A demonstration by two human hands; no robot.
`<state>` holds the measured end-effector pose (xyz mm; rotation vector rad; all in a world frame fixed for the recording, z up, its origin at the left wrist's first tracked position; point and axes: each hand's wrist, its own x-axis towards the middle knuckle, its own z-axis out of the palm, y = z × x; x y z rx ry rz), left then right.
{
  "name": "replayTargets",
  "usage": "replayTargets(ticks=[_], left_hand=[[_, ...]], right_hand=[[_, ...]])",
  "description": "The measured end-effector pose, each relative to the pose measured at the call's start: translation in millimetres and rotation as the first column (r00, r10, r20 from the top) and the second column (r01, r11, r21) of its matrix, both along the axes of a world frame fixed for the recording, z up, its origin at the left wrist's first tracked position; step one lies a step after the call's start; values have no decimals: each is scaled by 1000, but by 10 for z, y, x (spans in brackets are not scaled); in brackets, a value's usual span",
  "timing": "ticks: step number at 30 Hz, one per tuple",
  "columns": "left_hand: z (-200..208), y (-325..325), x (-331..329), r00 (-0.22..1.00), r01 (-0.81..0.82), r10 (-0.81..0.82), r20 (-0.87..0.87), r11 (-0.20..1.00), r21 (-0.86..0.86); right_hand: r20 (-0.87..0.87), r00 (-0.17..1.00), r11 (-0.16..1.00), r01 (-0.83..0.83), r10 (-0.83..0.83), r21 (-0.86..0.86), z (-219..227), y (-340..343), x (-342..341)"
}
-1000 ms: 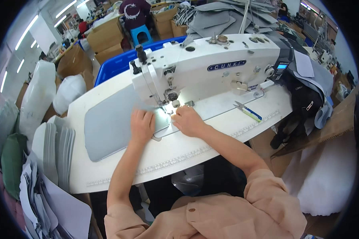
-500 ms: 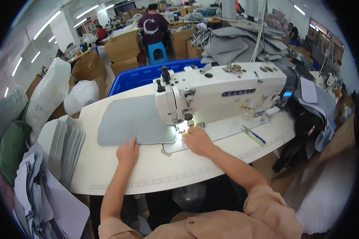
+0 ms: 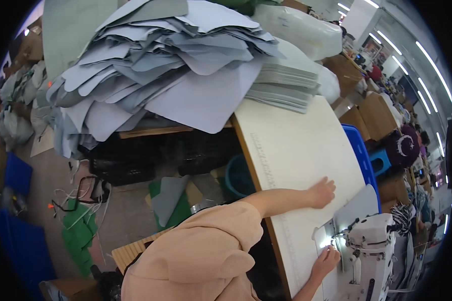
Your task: Sewing and assembling fabric laptop sleeves using a sewing machine.
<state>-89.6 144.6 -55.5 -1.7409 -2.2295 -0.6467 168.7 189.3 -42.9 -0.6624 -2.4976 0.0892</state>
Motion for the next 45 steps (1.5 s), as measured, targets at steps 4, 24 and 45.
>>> replayTargets(ticks=[4, 24, 45], left_hand=[[18, -184, 173, 996, 86, -86, -2, 996, 12], [3058, -5405, -1945, -208, -949, 965, -163, -158, 274], [2919, -5165, -1871, -549, -606, 770, 325, -634, 480]], right_hand=[[28, 1000, 999, 8, -9, 31, -13, 100, 47], [-92, 992, 939, -47, 83, 340, 131, -47, -29], [159, 987, 708, -87, -35, 701, -342, 694, 233]])
